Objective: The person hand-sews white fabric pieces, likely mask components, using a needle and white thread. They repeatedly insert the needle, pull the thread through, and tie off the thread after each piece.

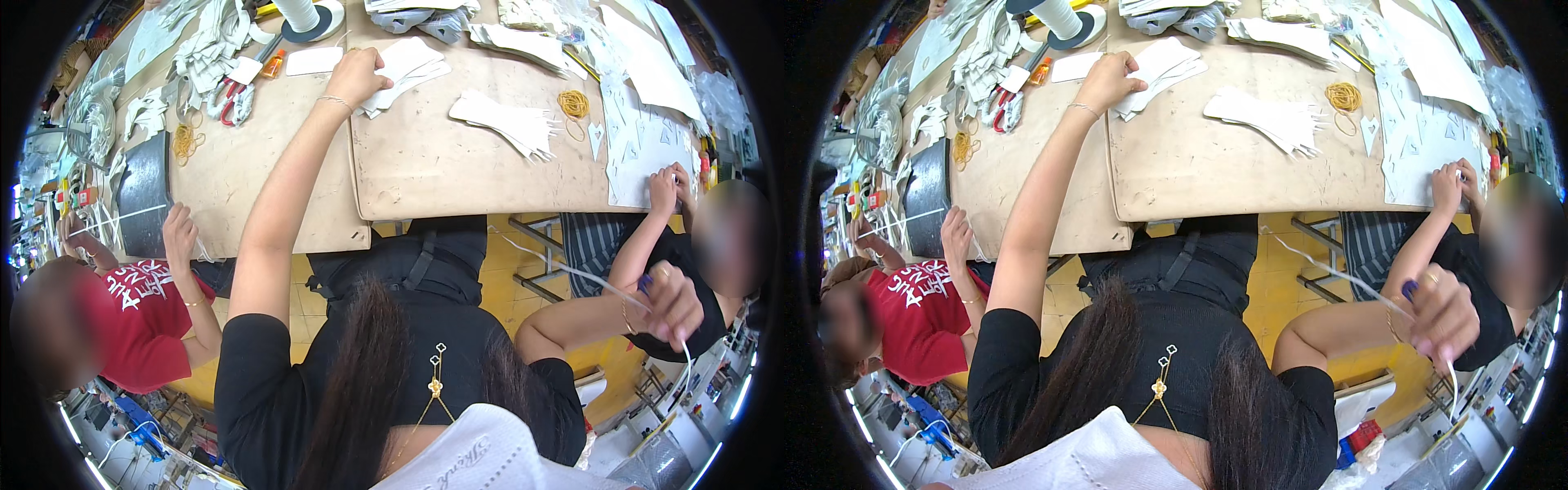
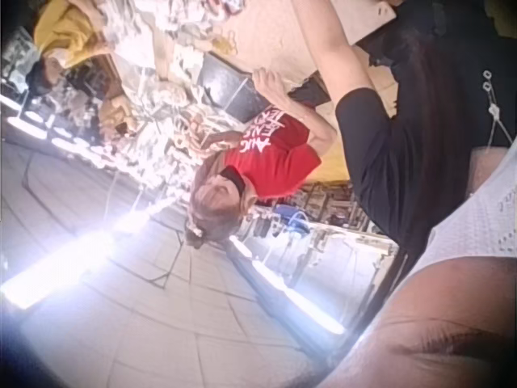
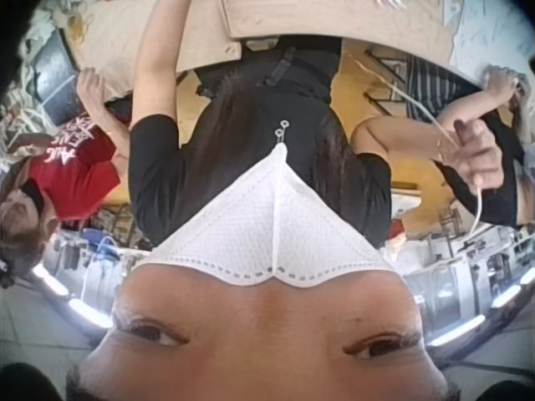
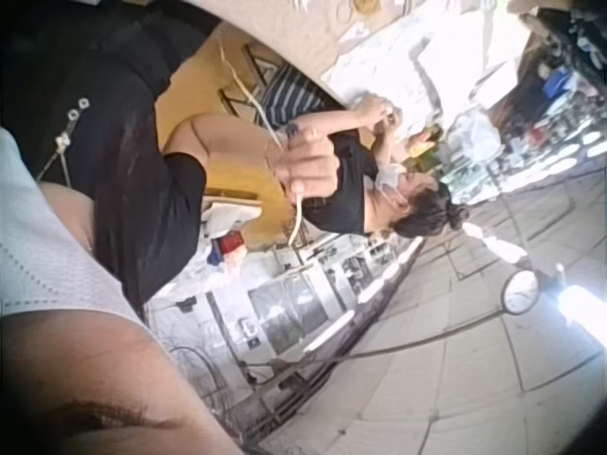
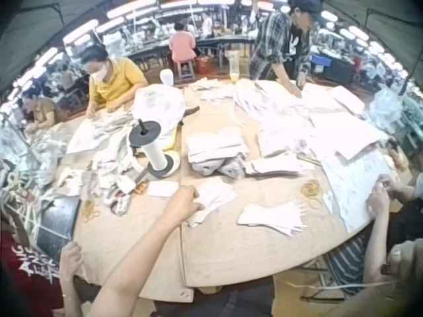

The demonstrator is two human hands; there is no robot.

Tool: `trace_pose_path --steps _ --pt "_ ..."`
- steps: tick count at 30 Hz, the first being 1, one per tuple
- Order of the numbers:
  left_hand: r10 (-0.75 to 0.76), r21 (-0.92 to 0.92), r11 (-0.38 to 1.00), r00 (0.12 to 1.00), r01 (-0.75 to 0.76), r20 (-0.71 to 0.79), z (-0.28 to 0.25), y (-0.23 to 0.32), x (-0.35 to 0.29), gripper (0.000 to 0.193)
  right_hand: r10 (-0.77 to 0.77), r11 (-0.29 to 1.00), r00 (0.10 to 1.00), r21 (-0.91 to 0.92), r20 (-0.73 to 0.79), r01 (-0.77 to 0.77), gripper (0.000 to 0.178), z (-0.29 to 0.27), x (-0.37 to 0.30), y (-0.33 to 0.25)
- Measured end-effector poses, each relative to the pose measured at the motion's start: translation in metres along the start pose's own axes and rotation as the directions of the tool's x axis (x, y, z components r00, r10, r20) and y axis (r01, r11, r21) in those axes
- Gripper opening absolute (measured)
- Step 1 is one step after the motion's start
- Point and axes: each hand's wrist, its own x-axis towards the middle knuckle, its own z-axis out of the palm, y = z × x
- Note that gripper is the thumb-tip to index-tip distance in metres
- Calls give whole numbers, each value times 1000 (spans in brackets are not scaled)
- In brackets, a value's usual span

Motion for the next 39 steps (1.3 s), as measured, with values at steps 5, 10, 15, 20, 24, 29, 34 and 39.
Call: trace_pose_path --steps 5,10,15,20,24,29,34,39 --pt "-80 -40 996 994 83 75 -6 11 -3 31 58 992 997 112 60 -64 19 18 16 61" --pt "30 -238 971 978 20 206 -26 22 -30 21 89 964 967 223 240 -144 16 25 40 65" --pt "249 -438 896 900 -73 359 -36 45 -75 16 117 946 967 271 227 -178 14 25 39 64" --pt "440 -99 897 854 -430 277 5 58 -121 26 468 849 883 291 -30 -441 10 54 17 126" --pt "434 108 899 897 -425 -84 28 40 -170 30 905 371 354 31 -234 -928 17 90 18 199" --pt "421 164 904 886 -394 -192 47 22 -206 35 943 233 248 -91 -224 -968 22 118 24 266" --pt "432 116 902 870 -417 -236 53 9 -201 33 939 165 235 -272 -250 -948 23 132 25 299" --pt "392 86 920 885 -383 -252 49 7 -198 38 939 111 209 -335 -273 -936 24 132 27 303"
